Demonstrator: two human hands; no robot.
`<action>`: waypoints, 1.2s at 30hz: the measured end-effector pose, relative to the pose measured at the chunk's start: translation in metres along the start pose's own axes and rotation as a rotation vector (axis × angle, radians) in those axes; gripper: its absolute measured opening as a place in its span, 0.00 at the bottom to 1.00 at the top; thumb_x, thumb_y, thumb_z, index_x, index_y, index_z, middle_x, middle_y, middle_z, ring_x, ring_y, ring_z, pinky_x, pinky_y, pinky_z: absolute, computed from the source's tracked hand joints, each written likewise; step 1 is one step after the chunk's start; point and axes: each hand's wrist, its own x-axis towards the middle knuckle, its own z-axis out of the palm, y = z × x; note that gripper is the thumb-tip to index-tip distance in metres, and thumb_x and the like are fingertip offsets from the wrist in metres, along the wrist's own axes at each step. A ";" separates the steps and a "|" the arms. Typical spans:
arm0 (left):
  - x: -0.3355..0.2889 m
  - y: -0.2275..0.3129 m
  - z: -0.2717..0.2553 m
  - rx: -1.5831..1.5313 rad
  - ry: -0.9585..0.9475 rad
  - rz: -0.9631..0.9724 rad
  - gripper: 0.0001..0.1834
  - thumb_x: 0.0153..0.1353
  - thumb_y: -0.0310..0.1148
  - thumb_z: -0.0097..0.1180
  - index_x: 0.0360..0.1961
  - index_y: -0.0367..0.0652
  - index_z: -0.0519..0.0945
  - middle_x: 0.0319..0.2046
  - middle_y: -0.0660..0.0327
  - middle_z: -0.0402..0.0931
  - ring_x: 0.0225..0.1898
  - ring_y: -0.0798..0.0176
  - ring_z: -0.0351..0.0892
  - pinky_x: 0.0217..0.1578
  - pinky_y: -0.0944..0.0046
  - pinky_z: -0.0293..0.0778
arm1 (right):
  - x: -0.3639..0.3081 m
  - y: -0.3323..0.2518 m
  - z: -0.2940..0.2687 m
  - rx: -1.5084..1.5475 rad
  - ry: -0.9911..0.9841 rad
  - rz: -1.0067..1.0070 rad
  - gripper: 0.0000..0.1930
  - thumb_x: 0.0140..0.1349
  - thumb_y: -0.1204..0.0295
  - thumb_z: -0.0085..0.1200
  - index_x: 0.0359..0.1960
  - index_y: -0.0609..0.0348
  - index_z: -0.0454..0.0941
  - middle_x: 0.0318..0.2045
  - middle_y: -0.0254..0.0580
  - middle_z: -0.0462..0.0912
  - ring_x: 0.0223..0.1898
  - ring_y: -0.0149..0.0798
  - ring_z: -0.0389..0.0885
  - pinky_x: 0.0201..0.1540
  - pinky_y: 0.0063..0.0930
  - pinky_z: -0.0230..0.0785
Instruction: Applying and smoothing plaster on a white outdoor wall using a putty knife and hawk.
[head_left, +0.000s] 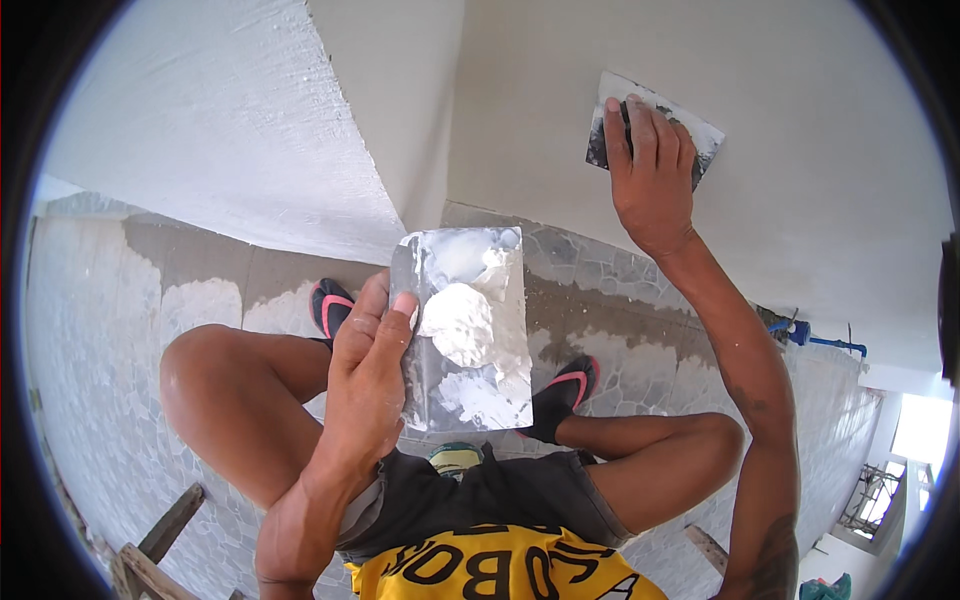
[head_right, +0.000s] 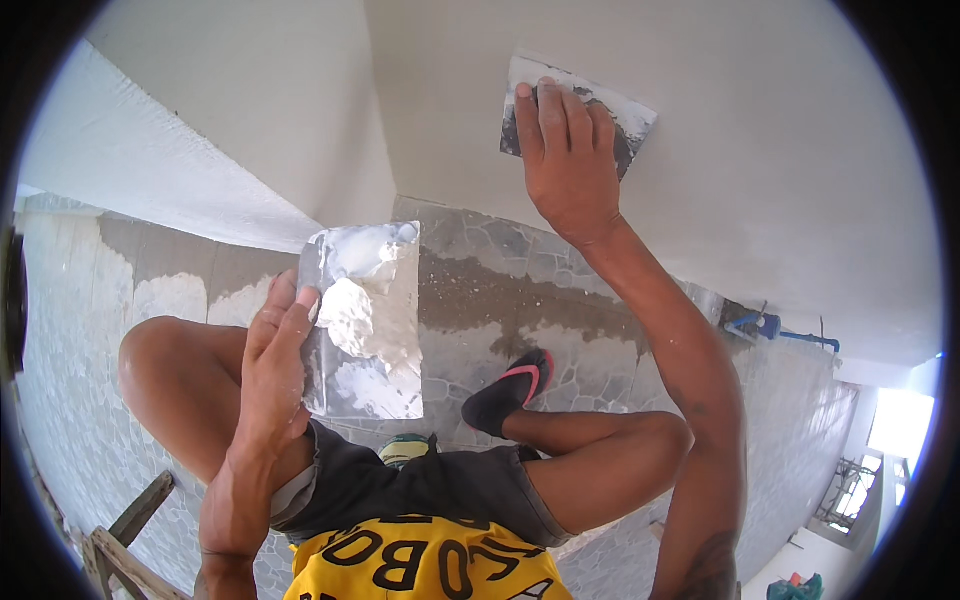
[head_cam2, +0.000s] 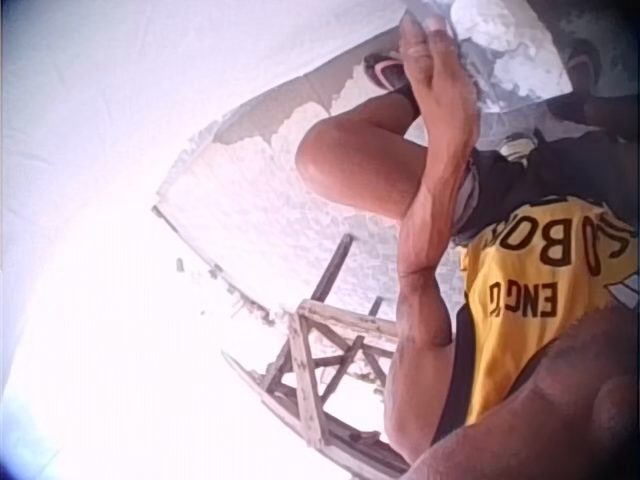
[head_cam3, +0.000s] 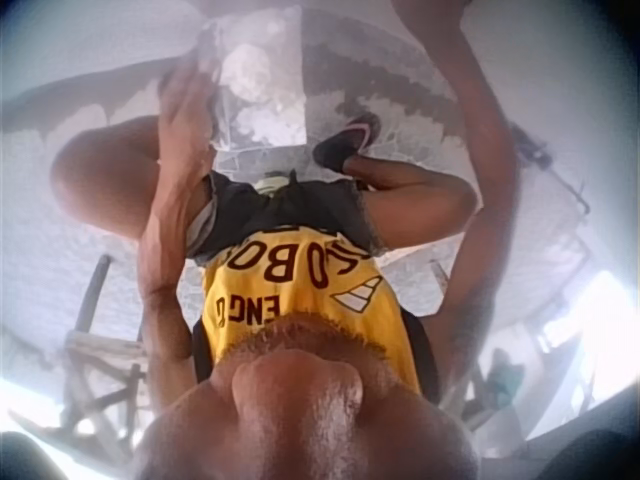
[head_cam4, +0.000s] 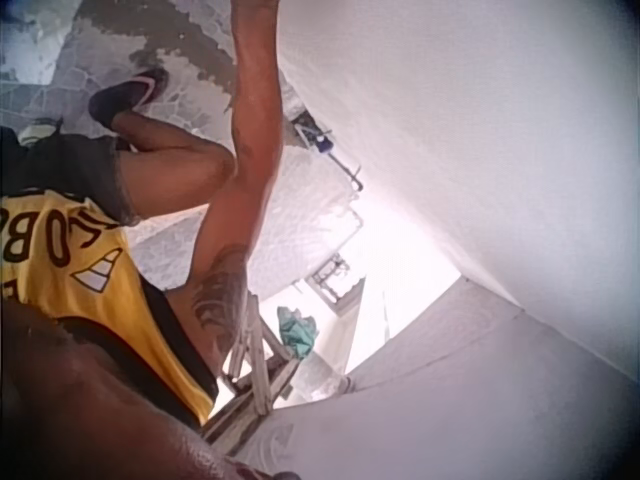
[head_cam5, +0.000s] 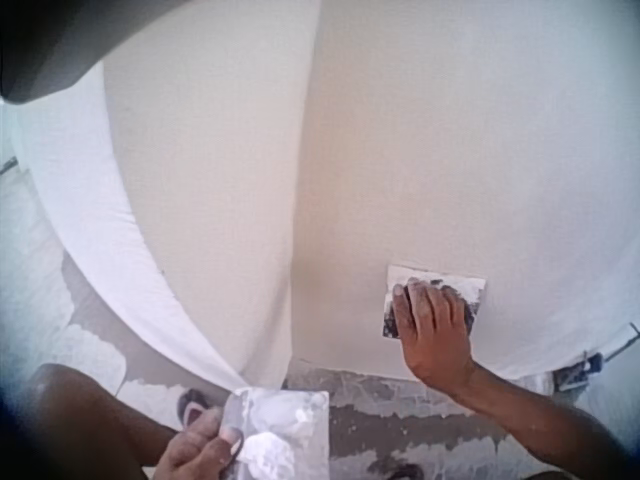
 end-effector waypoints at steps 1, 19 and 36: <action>0.000 0.000 0.000 0.000 0.005 0.001 0.25 0.72 0.33 0.47 0.66 0.34 0.64 0.54 0.59 0.75 0.51 0.70 0.77 0.47 0.71 0.75 | -0.008 -0.006 0.009 -0.018 -0.008 -0.035 0.23 0.56 0.78 0.53 0.56 0.67 0.74 0.54 0.51 0.72 0.54 0.46 0.70 0.52 0.44 0.66; 0.004 -0.003 -0.002 -0.023 -0.127 0.049 0.20 0.75 0.32 0.40 0.62 0.33 0.64 0.51 0.57 0.76 0.50 0.70 0.75 0.49 0.70 0.73 | -0.132 -0.065 0.013 0.421 -0.628 -0.192 0.28 0.56 0.74 0.53 0.61 0.66 0.68 0.57 0.50 0.70 0.59 0.46 0.66 0.61 0.42 0.59; -0.001 -0.010 0.000 -0.135 -0.196 0.178 0.19 0.73 0.30 0.37 0.61 0.35 0.66 0.45 0.58 0.77 0.42 0.68 0.81 0.43 0.67 0.80 | -0.044 -0.022 -0.160 1.715 -0.231 1.009 0.14 0.66 0.73 0.50 0.52 0.64 0.75 0.33 0.31 0.79 0.33 0.23 0.71 0.39 0.20 0.67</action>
